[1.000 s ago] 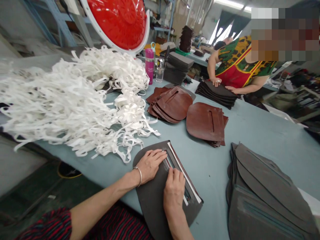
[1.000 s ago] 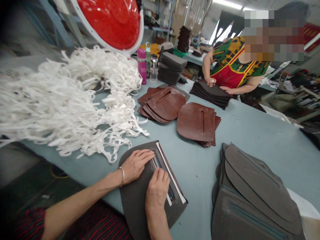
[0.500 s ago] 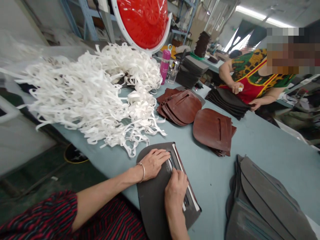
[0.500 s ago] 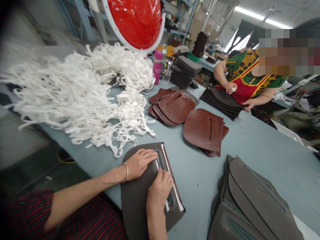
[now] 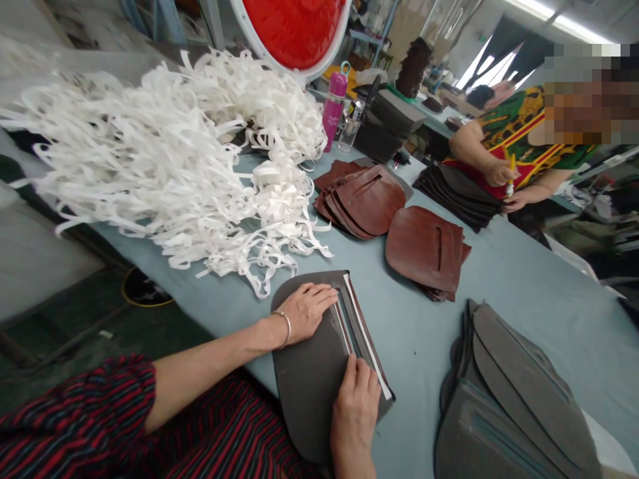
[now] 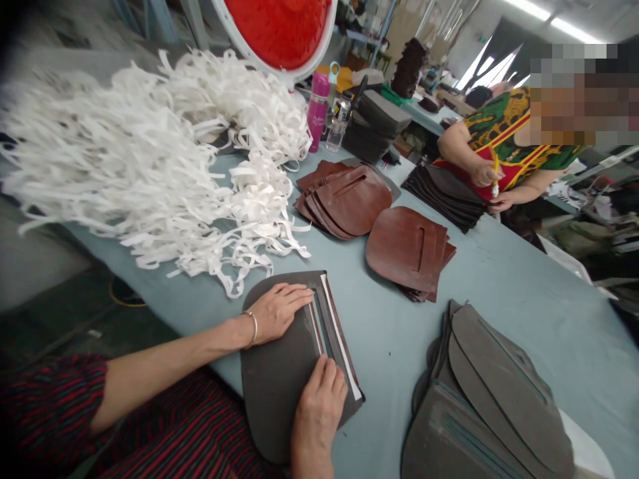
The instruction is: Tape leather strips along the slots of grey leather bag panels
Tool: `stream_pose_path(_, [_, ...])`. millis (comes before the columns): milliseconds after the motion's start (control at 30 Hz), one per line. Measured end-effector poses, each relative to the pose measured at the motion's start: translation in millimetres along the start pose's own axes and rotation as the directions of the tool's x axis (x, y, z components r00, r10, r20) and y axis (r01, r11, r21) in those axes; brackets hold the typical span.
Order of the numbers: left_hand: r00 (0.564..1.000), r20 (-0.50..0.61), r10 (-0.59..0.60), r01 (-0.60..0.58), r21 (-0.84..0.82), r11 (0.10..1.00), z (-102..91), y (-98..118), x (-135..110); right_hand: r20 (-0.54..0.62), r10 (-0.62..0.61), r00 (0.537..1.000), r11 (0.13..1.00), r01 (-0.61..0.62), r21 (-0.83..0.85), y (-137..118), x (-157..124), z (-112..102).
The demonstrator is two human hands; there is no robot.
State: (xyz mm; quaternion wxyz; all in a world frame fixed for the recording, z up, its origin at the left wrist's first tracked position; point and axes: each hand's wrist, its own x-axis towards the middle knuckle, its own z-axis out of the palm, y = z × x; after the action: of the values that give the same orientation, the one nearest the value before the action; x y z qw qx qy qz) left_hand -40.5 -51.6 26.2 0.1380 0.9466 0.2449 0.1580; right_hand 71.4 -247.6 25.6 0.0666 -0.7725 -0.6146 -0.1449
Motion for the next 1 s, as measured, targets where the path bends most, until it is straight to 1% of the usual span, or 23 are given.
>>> stream_pose_path(100, [1.000, 0.002, 0.003, -0.003, 0.003, 1.000, 1.0, 0, -1, 0.011, -0.031, 0.999, 0.999, 0.030, 0.044, 21, -38, -12])
stream_pose_path(200, [1.000, 0.008, 0.015, -0.015, -0.018, 1.000, 1.8, 0, -2, 0.028, 0.012, 1.000, 0.992, -0.016, 0.124, 29, -54, -17])
stream_pose_path(300, [1.000, 0.009, 0.028, -0.027, -0.042, 0.999, 2.6, -1, -2, -0.024, 0.098, 0.995, 0.969, -0.090, 0.229, 29, -55, -17])
stream_pose_path(400, [0.999, 0.008, 0.035, -0.034, -0.045, 0.998, 3.3, -1, 0, -0.092, 0.148, 0.985, 0.943, -0.113, 0.314, 29, -54, -15])
stream_pose_path(567, [1.000, 0.007, 0.021, -0.021, -0.021, 1.000, 2.9, 1, 0, -0.086, 0.167, 0.982, 0.905, -0.118, 0.409, 31, -57, -13])
stream_pose_path(767, [1.000, 0.019, 0.022, -0.022, -0.014, 1.000, -2.8, 4, 1, -0.077, 0.202, 0.976, 0.873, -0.144, 0.466, 33, -57, -10])
stream_pose_path(933, [1.000, 0.014, 0.009, -0.008, -0.020, 1.000, -8.3, 7, 1, -0.101, 0.234, 0.967, 0.860, -0.158, 0.486, 36, -57, -4])
stream_pose_path(1000, [1.000, 0.009, -0.009, 0.009, -0.025, 1.000, -9.1, 6, 1, -0.132, 0.219, 0.967, 0.868, -0.132, 0.478, 38, -57, 1])
